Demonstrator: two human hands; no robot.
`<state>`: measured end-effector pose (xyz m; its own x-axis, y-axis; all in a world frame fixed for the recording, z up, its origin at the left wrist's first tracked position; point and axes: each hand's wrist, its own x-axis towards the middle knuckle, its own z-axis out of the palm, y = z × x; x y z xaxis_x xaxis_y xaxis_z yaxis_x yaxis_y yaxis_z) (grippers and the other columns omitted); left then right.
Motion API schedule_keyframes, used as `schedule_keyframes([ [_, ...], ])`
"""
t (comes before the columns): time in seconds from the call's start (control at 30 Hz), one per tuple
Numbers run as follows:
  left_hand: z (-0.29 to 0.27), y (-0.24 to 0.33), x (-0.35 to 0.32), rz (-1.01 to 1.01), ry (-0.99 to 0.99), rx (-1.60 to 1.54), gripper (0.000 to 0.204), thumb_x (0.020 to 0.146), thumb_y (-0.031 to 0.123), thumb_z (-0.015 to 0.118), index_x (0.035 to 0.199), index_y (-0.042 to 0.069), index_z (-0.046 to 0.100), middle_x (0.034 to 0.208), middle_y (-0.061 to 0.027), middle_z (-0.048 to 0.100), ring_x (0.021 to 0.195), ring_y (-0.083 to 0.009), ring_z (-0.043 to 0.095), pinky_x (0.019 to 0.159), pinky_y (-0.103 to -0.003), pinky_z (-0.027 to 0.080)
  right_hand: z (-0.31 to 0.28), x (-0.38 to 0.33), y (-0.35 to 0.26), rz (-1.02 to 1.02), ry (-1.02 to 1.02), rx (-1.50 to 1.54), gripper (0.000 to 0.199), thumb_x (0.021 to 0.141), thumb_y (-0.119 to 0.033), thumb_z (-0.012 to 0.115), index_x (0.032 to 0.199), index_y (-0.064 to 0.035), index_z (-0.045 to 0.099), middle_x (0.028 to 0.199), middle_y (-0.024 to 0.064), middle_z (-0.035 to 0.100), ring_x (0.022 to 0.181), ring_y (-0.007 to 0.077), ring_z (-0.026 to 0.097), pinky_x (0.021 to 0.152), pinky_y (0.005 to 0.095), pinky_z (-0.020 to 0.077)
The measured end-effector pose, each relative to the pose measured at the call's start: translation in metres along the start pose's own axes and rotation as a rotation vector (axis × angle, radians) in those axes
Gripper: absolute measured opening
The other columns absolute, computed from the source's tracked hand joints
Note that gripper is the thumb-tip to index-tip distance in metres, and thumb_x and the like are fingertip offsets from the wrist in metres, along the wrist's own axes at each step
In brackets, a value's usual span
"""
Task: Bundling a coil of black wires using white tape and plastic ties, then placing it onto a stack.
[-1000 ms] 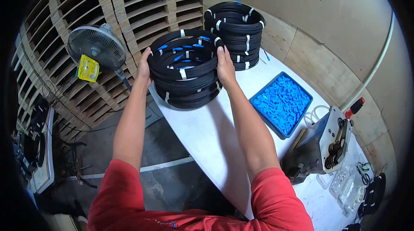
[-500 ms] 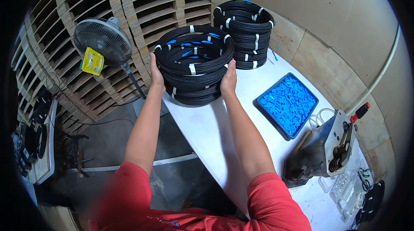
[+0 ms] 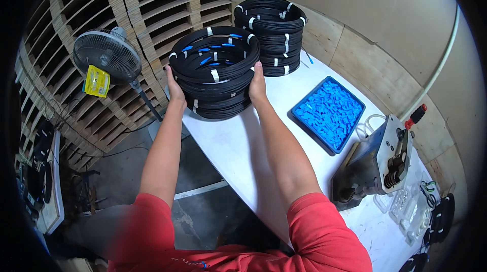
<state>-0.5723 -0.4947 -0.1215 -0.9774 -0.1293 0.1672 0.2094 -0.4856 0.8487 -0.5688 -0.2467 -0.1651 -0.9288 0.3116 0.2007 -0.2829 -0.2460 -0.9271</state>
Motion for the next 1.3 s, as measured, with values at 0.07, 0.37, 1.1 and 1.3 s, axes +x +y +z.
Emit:
schedule_keyframes([
  [0.07, 0.008, -0.004, 0.003, 0.017, 0.032, -0.022, 0.083, 0.098, 0.071, 0.040, 0.154, 0.009, 0.039, 0.153, -0.0127, 0.046, 0.141, -0.0296, 0.043, 0.118, -0.042, 0.032, -0.007, 0.008, -0.001, 0.022, -0.045, 0.000, 0.092, 0.101, -0.071, 0.027, 0.154, 0.0048, 0.035, 0.156, 0.0213, 0.042, 0.143, 0.0311, 0.039, 0.121, 0.0360, 0.0222],
  [0.37, -0.012, -0.004, 0.015, 0.016, 0.046, -0.059, 0.069, 0.101, 0.062, 0.044, 0.145, 0.009, 0.050, 0.145, -0.0110, 0.055, 0.133, -0.0285, 0.051, 0.113, -0.041, 0.039, -0.002, 0.001, -0.021, 0.009, -0.081, -0.019, 0.080, 0.106, -0.062, 0.029, 0.157, -0.0008, 0.030, 0.159, 0.0172, 0.038, 0.146, 0.0289, 0.034, 0.122, 0.0360, 0.0207],
  [1.1, -0.001, 0.015, 0.025, 0.214, -0.091, 0.080, 0.077, 0.098, 0.043, 0.051, 0.159, 0.003, 0.026, 0.156, -0.0187, 0.038, 0.144, -0.0270, 0.038, 0.120, -0.034, 0.025, 0.009, 0.001, -0.053, -0.245, 0.020, -0.071, 0.065, 0.099, -0.034, 0.057, 0.151, 0.0002, 0.038, 0.140, 0.0204, 0.053, 0.127, 0.0262, 0.052, 0.111, 0.0332, 0.0363],
  [1.3, 0.002, 0.008, 0.029, 0.238, -0.077, 0.051, 0.076, 0.098, 0.043, 0.050, 0.158, 0.002, 0.027, 0.154, -0.0193, 0.040, 0.143, -0.0271, 0.039, 0.119, -0.034, 0.026, 0.008, 0.001, -0.052, -0.267, 0.034, -0.151, 0.070, 0.101, -0.041, 0.046, 0.157, -0.0014, 0.028, 0.149, 0.0263, 0.045, 0.138, 0.0330, 0.046, 0.116, 0.0368, 0.0315],
])
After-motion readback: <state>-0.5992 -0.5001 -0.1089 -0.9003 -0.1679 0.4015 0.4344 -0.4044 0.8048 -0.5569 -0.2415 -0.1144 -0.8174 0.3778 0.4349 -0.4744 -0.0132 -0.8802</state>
